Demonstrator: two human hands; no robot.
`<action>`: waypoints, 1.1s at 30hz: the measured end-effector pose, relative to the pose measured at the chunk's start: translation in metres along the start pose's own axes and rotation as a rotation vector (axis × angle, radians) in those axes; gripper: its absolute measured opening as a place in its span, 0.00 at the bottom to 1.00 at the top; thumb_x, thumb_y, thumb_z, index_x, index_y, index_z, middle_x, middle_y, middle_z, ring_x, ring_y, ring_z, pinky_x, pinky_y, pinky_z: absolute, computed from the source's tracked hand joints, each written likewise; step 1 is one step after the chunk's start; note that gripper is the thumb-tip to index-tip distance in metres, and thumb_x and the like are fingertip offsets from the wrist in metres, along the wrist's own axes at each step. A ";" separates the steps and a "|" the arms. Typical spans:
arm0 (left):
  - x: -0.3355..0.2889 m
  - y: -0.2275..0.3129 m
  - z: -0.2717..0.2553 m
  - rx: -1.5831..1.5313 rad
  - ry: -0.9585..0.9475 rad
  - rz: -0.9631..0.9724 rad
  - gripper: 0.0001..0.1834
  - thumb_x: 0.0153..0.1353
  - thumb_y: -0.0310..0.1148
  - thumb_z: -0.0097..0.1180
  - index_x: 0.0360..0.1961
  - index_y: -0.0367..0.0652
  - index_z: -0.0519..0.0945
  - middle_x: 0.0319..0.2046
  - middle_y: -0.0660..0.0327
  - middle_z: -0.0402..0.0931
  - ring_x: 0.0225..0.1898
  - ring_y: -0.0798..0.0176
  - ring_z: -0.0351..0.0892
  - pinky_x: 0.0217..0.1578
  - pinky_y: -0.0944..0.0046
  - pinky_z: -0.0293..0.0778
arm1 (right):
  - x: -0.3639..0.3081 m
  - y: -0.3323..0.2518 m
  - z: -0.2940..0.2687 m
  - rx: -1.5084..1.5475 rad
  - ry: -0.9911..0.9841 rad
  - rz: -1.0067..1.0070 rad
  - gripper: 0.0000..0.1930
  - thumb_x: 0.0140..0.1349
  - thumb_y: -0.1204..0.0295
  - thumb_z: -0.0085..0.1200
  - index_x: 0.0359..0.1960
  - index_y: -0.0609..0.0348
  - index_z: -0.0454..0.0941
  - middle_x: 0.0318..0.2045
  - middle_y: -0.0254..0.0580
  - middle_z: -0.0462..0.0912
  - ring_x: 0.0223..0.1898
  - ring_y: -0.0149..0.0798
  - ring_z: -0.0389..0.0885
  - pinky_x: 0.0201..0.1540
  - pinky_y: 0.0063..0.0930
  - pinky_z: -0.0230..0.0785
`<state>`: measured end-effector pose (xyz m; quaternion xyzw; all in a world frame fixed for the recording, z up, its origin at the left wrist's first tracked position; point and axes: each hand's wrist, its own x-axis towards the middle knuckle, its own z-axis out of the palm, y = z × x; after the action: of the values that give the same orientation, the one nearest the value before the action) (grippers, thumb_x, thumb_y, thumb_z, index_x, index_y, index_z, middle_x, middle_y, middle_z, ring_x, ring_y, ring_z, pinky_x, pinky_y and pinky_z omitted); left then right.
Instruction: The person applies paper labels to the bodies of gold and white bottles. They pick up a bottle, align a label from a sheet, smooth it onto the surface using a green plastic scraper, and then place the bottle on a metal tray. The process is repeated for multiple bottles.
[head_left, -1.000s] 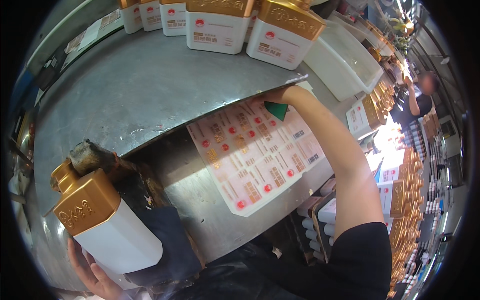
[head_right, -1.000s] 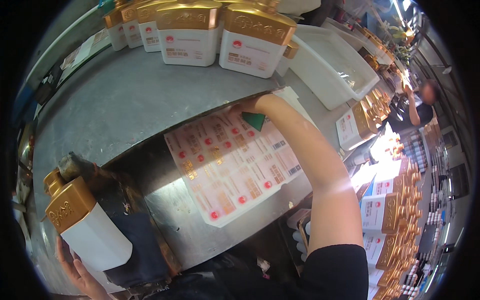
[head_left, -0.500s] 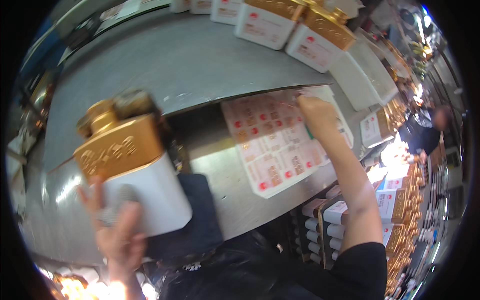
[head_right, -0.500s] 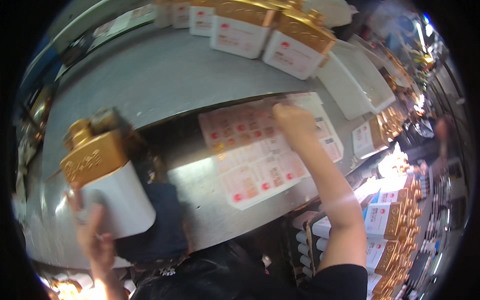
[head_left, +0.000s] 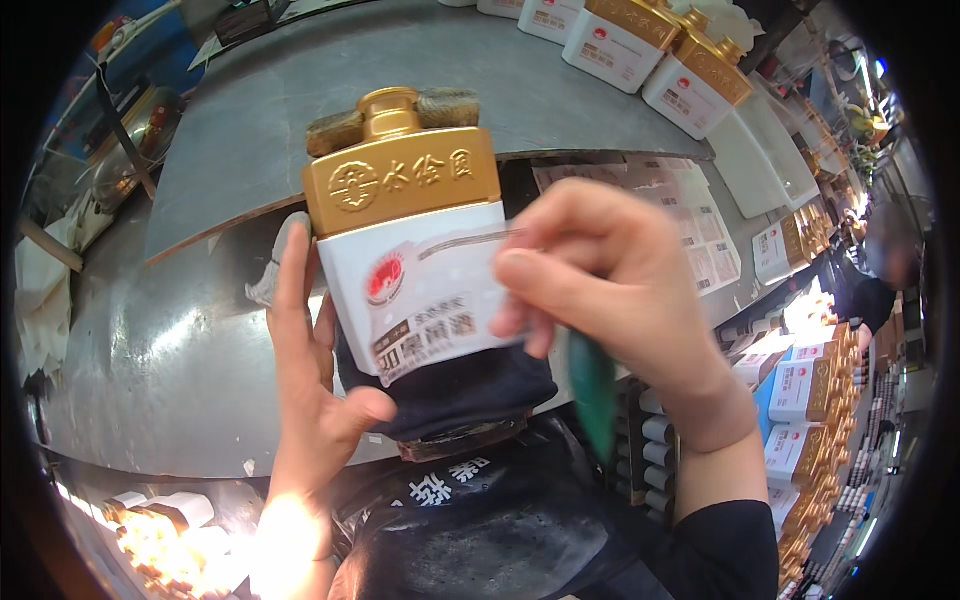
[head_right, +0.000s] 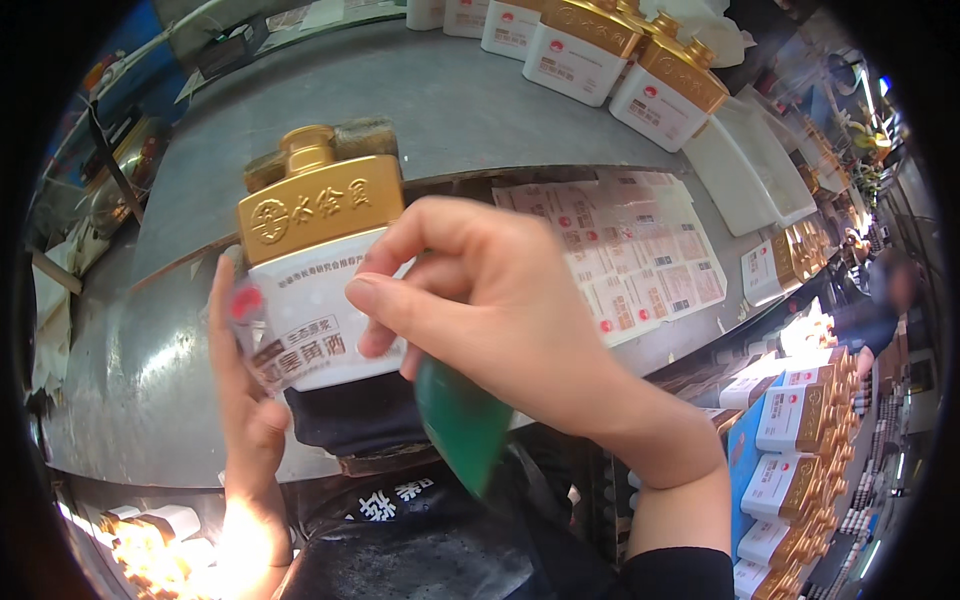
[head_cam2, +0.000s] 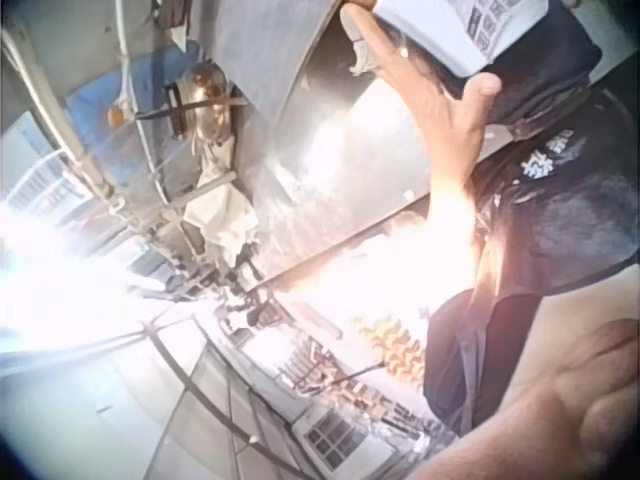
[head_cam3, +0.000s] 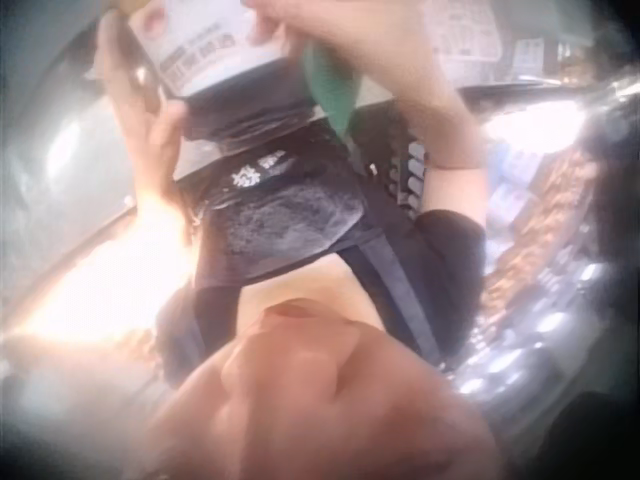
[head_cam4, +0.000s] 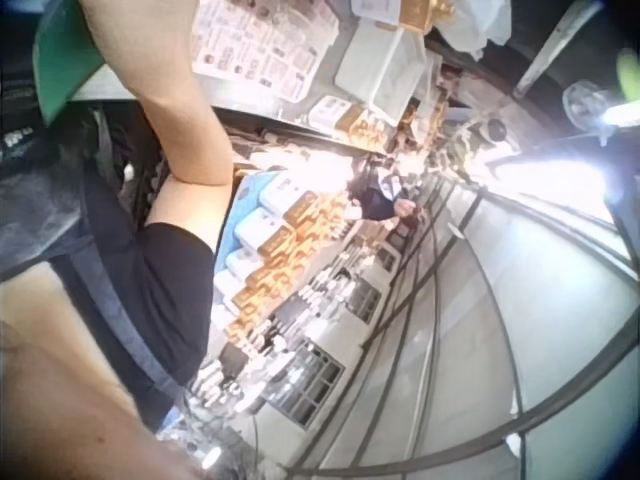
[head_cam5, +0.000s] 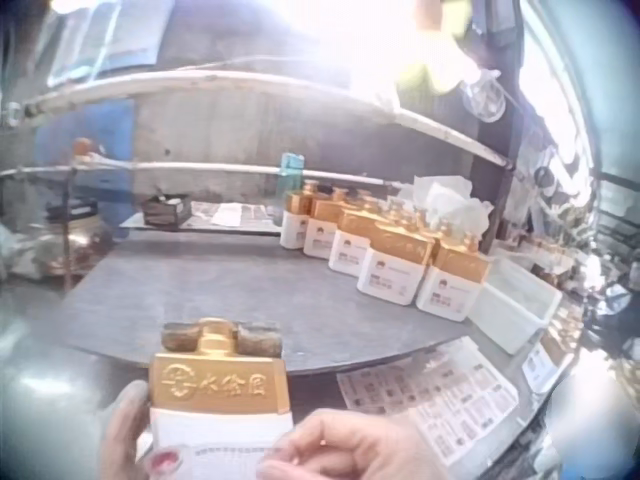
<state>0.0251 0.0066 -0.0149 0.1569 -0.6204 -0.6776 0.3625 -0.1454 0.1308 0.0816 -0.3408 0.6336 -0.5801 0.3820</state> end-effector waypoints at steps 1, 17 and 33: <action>0.004 0.002 -0.004 -0.020 0.003 0.033 0.63 0.44 0.51 0.72 0.72 0.41 0.45 0.69 0.53 0.45 0.70 0.51 0.49 0.66 0.47 0.55 | 0.005 0.008 0.002 -0.031 -0.036 0.058 0.08 0.61 0.73 0.59 0.35 0.66 0.75 0.22 0.39 0.83 0.23 0.25 0.80 0.25 0.17 0.69; 0.008 0.001 -0.004 0.786 -0.045 0.169 0.23 0.58 0.27 0.57 0.56 0.52 0.79 0.70 0.45 0.48 0.70 0.45 0.46 0.67 0.54 0.46 | 0.009 0.049 0.001 -0.703 0.145 -0.158 0.43 0.49 0.61 0.68 0.65 0.64 0.59 0.20 0.33 0.71 0.21 0.31 0.72 0.26 0.24 0.64; 0.013 0.003 -0.007 0.855 -0.077 0.235 0.23 0.60 0.28 0.53 0.58 0.56 0.78 0.70 0.45 0.47 0.70 0.44 0.45 0.68 0.52 0.42 | 0.012 0.055 0.005 -0.638 0.183 -0.149 0.43 0.48 0.67 0.70 0.65 0.64 0.60 0.19 0.28 0.66 0.23 0.22 0.64 0.27 0.17 0.57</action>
<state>0.0221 -0.0069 -0.0100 0.1958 -0.8714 -0.3198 0.3163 -0.1458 0.1228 0.0260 -0.4349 0.7883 -0.4071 0.1541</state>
